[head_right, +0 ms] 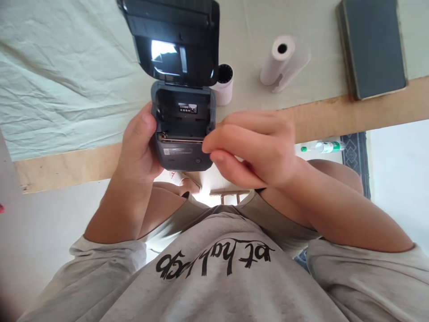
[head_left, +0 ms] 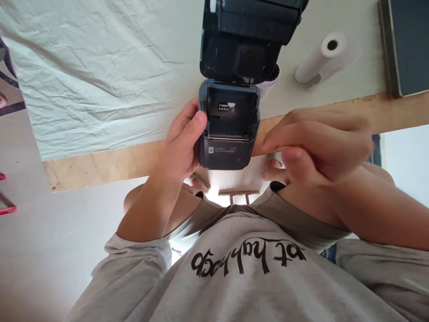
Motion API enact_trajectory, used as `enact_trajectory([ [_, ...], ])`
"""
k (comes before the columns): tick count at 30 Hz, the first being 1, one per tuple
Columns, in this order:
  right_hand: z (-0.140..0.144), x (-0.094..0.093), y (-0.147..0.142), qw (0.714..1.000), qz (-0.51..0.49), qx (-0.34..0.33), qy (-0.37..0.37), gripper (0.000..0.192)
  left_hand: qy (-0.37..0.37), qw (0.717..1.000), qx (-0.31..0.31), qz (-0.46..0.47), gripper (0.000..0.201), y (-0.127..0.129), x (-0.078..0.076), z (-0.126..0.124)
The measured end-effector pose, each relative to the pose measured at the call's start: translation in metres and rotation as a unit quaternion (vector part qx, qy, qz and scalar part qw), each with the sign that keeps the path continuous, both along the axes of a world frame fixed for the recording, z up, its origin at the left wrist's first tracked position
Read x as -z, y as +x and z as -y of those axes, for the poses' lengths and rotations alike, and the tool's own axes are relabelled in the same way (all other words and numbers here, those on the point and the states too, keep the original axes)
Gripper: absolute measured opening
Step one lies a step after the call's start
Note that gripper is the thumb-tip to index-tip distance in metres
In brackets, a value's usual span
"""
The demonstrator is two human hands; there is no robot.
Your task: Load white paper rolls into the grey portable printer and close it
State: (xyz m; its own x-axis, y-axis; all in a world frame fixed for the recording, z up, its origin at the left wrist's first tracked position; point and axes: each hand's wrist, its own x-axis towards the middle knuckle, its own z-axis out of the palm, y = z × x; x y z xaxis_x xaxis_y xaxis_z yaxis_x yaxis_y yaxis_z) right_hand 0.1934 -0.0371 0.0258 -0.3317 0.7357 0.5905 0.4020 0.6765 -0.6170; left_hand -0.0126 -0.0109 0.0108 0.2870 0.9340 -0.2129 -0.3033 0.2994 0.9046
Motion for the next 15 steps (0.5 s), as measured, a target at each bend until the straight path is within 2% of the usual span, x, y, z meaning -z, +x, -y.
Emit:
enact_trajectory([
  [3,-0.004,0.003,-0.013,0.998,-0.007,-0.048,0.033,0.026,0.000,1.000,-0.006,0.000,0.030,0.001,0.002,0.000],
  [6,-0.006,0.006,-0.015,0.999,0.012,-0.035,0.033,0.034,0.003,1.000,-0.009,0.012,0.030,0.001,0.003,-0.001],
  [11,-0.007,0.010,-0.015,0.999,0.014,-0.029,0.033,0.034,0.006,1.000,0.009,0.001,0.028,-0.001,0.002,-0.001],
  [15,0.002,-0.004,-0.016,0.999,0.025,-0.029,0.020,0.036,0.016,1.000,0.004,0.005,0.027,0.000,0.000,0.000],
])
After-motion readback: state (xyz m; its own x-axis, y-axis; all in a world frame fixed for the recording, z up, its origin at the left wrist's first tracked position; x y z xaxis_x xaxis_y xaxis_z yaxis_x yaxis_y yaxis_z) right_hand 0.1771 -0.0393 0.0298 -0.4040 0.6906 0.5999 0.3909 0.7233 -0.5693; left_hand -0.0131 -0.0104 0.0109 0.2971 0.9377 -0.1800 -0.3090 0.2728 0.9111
